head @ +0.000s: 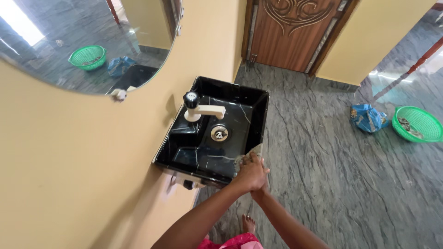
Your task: The person wipes the surface of a black bathroom sink using a cloth. They repeatedly rub the basin, faucet, and drain area with the cloth in hand.
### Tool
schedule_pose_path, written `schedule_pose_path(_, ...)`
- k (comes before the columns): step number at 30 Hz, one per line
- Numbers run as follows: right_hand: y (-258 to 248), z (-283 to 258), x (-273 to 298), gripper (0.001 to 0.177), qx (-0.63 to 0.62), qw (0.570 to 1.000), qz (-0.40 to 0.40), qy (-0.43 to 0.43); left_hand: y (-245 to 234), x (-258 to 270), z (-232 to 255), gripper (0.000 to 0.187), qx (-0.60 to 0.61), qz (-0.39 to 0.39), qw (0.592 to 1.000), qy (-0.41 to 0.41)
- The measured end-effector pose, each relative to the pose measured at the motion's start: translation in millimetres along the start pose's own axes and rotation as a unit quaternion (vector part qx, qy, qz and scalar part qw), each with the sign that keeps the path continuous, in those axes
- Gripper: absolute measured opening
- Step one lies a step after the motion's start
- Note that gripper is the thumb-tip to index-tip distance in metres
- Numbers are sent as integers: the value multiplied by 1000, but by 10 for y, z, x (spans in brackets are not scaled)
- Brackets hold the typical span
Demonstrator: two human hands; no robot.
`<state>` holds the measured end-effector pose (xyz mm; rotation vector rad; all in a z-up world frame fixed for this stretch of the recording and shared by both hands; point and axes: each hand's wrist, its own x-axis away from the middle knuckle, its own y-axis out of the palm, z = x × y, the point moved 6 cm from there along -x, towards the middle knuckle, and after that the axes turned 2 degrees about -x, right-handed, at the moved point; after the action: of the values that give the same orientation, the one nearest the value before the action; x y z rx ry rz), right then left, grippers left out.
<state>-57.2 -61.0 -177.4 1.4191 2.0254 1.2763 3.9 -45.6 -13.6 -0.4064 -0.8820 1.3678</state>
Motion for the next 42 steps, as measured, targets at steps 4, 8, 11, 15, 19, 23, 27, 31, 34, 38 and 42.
schedule_pose_path(4,232,164,468,77,-33,999,22,-15,-75,491,6,120,-163,-124,979,3)
schedule_pose_path(8,311,237,831,77,30,988,143,48,-121,684,78,124,-259,-197,945,40)
schedule_pose_path(11,406,126,974,79,32,981,180,68,-12,516,83,124,-199,-223,953,49)
schedule_pose_path(15,589,-45,773,82,18,974,215,75,211,129,-51,126,-50,-303,949,72)
schedule_pose_path(19,664,-155,401,82,-45,974,218,50,240,-293,-174,129,49,-289,954,60)
schedule_pose_path(23,690,-439,-144,82,21,999,38,0,179,-732,-160,140,13,-119,993,-9)
schedule_pose_path(27,535,-728,-825,82,67,997,42,12,32,-1300,-40,137,62,-79,995,-26)
schedule_pose_path(31,424,-1000,-1540,85,112,994,-4,12,-103,-1944,107,134,79,-46,995,-38)
schedule_pose_path(34,204,-1189,-2011,86,131,991,-3,-4,-209,-2391,173,133,88,-28,995,-44)
schedule_pose_path(38,-31,-1350,-2701,83,107,993,-48,-1,-337,-2835,239,133,86,-38,994,-46)
schedule_pose_path(42,-175,-1516,-3159,78,80,995,-61,-17,-394,-3003,320,132,89,-37,992,-82)
